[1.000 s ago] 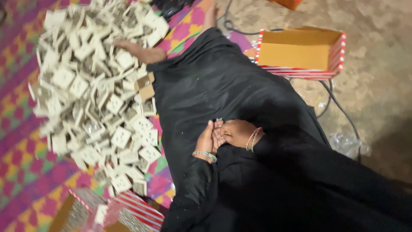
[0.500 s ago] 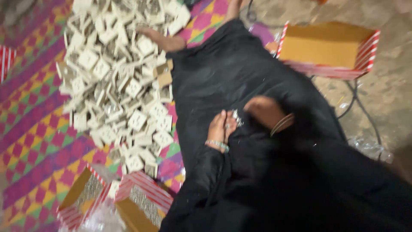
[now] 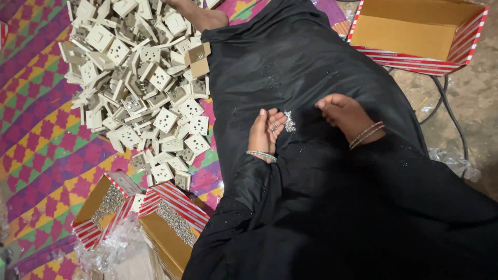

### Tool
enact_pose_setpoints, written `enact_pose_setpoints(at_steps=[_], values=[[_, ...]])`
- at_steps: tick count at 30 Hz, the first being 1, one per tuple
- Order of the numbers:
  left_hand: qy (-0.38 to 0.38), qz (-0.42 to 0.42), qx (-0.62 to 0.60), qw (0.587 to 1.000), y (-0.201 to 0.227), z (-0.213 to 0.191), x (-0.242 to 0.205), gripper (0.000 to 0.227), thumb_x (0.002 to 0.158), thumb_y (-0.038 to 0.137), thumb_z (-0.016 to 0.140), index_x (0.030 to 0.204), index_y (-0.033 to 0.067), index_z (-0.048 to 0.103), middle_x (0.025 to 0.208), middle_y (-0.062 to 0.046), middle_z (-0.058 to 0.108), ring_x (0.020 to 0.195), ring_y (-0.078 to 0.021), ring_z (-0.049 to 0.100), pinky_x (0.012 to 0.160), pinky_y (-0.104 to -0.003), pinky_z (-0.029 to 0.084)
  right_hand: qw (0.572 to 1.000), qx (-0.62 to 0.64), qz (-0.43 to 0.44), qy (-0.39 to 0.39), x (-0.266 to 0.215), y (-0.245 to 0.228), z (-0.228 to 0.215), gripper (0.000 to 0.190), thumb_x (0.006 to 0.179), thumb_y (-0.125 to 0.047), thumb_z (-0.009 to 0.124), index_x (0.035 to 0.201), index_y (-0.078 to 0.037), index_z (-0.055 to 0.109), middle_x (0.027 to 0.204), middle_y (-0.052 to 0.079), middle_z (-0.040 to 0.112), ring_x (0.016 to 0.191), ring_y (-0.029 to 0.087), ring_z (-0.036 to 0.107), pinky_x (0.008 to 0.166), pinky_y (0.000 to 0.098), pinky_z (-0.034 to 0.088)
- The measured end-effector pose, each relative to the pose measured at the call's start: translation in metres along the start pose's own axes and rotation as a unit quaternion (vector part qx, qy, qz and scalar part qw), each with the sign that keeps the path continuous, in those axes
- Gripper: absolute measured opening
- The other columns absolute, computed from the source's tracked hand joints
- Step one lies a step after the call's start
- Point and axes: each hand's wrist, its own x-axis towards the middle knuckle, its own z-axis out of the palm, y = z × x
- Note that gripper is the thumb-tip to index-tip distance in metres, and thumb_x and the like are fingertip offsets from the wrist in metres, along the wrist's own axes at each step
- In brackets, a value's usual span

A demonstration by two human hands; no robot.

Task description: The person sits on the floor and repeatedly picks up small metal pins, inserting them into white plastic electrical socket housings. The person handles the components by hand, working on a pile of sockets and a box of pins on a colorful mat.

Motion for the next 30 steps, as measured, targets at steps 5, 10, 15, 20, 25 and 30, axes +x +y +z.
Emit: enact_pose_setpoints(at_steps=[5,10,15,20,25,30], values=[[0.004,0.012,0.021,1.0,-0.008,-0.005,0.007,0.054,0.106,0.042,0.048,0.13,-0.0054,0.058,0.122,-0.017,0.068,0.115,-0.0239,0.065,0.101,-0.036,0.047,1.0,-0.014,-0.012,0.009,-0.004,0.004,-0.002,0.015,0.097,-0.024,0.068,0.095,-0.009,0.067,0.076,-0.007,0.057,0.066,0.003,0.049,0.061,0.0201,0.041],[-0.032,0.099,0.033,0.994,-0.011,0.001,0.006,0.054,0.109,0.037,0.049,0.129,-0.0124,0.058,0.127,-0.021,0.066,0.125,-0.029,0.063,0.113,-0.04,0.045,1.0,0.016,-0.011,0.008,-0.004,0.015,-0.008,0.015,0.097,-0.024,0.067,0.099,-0.009,0.07,0.076,-0.007,0.056,0.064,0.003,0.047,0.058,0.02,0.038],[0.004,0.278,0.104,0.955,0.045,0.041,-0.042,0.058,0.108,0.041,0.047,0.138,-0.0083,0.052,0.142,-0.02,0.058,0.136,-0.0269,0.053,0.118,-0.039,0.037,0.984,0.066,-0.136,0.093,0.008,-0.001,-0.061,0.015,0.102,-0.021,0.066,0.102,-0.007,0.072,0.075,-0.003,0.056,0.062,0.008,0.044,0.055,0.0239,0.033],[0.024,0.493,0.063,0.867,0.124,0.114,-0.144,0.066,0.111,0.04,0.051,0.153,-0.0081,0.033,0.163,-0.02,0.037,0.152,-0.0281,0.036,0.129,-0.044,0.026,0.969,0.059,-0.148,0.187,0.034,-0.021,-0.082,0.016,0.102,-0.021,0.065,0.101,-0.007,0.071,0.074,-0.003,0.055,0.061,0.008,0.043,0.054,0.0239,0.033],[0.091,0.641,0.057,0.76,0.185,0.173,-0.217,0.063,0.111,0.039,0.05,0.151,-0.0067,0.036,0.162,-0.019,0.038,0.15,-0.029,0.038,0.129,-0.044,0.027,0.964,0.055,-0.137,0.221,0.067,-0.036,-0.06,0.016,0.102,-0.022,0.063,0.099,-0.007,0.07,0.073,-0.003,0.053,0.06,0.008,0.042,0.053,0.024,0.032],[0.098,0.7,0.072,0.704,0.217,0.187,-0.234,0.06,0.111,0.039,0.05,0.15,-0.0053,0.038,0.16,-0.019,0.04,0.149,-0.0299,0.04,0.128,-0.044,0.028,0.961,0.068,-0.126,0.237,0.094,-0.031,-0.04,0.017,0.102,-0.022,0.062,0.098,-0.007,0.069,0.072,-0.003,0.052,0.059,0.008,0.041,0.052,0.0241,0.032]])
